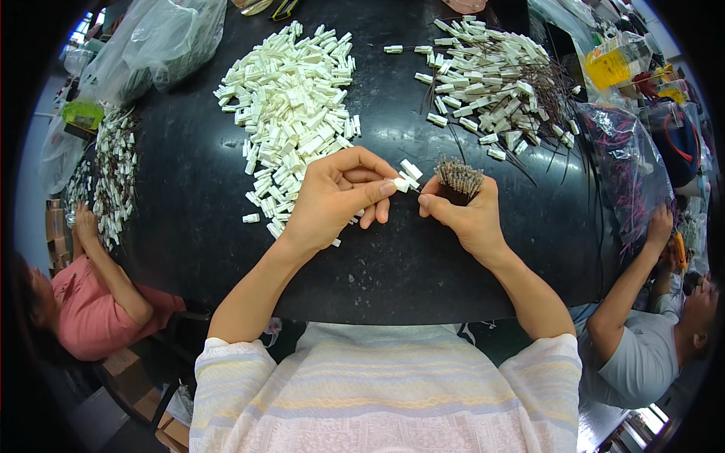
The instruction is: The person slides white plastic sleeves onto wire ends by hand.
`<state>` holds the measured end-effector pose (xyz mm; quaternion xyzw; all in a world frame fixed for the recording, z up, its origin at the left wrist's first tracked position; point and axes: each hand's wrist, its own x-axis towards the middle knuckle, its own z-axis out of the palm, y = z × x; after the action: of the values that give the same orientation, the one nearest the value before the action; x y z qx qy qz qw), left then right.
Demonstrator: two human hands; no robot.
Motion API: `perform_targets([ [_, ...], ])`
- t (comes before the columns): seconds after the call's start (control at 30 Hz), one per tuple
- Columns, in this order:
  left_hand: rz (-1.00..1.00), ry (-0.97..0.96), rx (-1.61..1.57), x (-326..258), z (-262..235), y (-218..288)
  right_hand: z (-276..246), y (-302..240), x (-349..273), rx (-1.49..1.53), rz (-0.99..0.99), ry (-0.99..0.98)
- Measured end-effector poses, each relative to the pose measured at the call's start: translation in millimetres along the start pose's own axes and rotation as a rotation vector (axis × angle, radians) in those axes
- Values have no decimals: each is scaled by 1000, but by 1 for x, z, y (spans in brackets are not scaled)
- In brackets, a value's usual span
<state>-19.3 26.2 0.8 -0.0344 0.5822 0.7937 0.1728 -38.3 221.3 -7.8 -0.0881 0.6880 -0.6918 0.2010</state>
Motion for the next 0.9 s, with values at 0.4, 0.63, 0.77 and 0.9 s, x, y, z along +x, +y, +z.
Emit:
perform_targets([
  [0.4, 52, -48, 169, -2, 10, -11, -4, 2, -2, -12, 12, -70],
  [0.63, 203, -1, 470, -3, 4, -3, -1, 1, 1, -10, -7, -58],
  [0.77, 587, 208, 992, 5, -15, 6, -2, 5, 3, 204, -2, -61],
  [0.9, 708, 126, 1248, 5, -4, -3, -3, 6, 3, 244, 12, -105],
])
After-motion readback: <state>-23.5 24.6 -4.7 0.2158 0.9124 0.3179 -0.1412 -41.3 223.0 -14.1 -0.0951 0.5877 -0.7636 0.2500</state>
